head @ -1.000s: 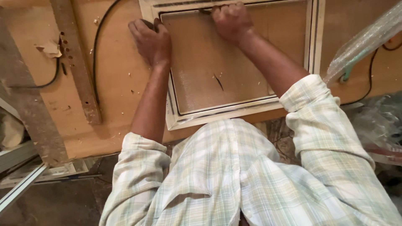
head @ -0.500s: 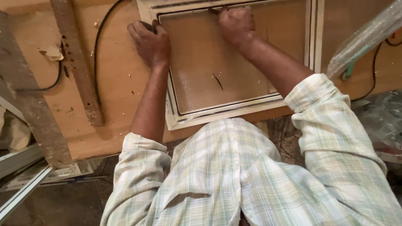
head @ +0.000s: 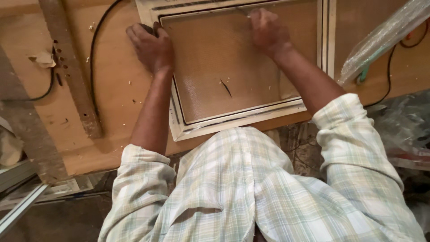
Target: The person uses a utility knife to trim excess material from the edges of a white window frame. They then use a green squeegee-like tool to press the frame edges and remove remaining debris.
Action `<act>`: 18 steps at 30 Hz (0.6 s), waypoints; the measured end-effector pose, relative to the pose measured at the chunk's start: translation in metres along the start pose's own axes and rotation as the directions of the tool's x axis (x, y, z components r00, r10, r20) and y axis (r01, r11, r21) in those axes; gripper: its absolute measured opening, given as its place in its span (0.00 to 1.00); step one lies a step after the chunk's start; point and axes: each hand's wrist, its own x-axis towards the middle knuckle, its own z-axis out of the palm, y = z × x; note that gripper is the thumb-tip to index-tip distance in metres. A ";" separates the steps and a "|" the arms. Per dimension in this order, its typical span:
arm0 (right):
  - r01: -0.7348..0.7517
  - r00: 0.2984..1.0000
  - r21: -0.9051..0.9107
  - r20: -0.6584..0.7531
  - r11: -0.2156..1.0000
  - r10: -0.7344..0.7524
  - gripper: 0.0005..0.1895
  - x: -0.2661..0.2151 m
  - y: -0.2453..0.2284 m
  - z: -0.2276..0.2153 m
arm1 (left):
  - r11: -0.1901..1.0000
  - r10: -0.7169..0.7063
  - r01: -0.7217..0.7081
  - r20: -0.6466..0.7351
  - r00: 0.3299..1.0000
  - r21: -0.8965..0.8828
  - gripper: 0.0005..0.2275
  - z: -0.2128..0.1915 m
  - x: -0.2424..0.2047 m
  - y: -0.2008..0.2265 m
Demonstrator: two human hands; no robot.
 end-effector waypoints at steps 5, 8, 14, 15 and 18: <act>0.280 0.959 -0.220 0.018 0.934 -0.283 0.05 0.022 -0.005 0.003 | 0.999 -0.048 0.050 0.111 0.993 -0.015 0.13 -0.005 0.001 0.002; 0.323 0.943 -0.250 0.000 0.913 -0.334 0.06 0.038 -0.009 -0.002 | 0.997 -0.072 0.074 0.130 0.989 -0.010 0.13 -0.004 0.002 0.002; 0.328 0.944 -0.290 0.063 0.899 -0.324 0.07 0.047 -0.021 -0.002 | 1.000 0.010 -0.010 0.025 1.000 -0.003 0.13 0.001 0.002 -0.004; 0.323 0.946 -0.294 0.058 0.900 -0.320 0.08 0.046 -0.021 -0.002 | 0.999 -0.033 0.033 0.061 0.998 -0.008 0.13 0.002 0.002 -0.004; 0.321 0.945 -0.335 0.048 0.886 -0.325 0.08 0.042 -0.019 0.000 | 1.000 -0.013 0.014 0.027 1.000 -0.026 0.14 0.002 0.002 -0.005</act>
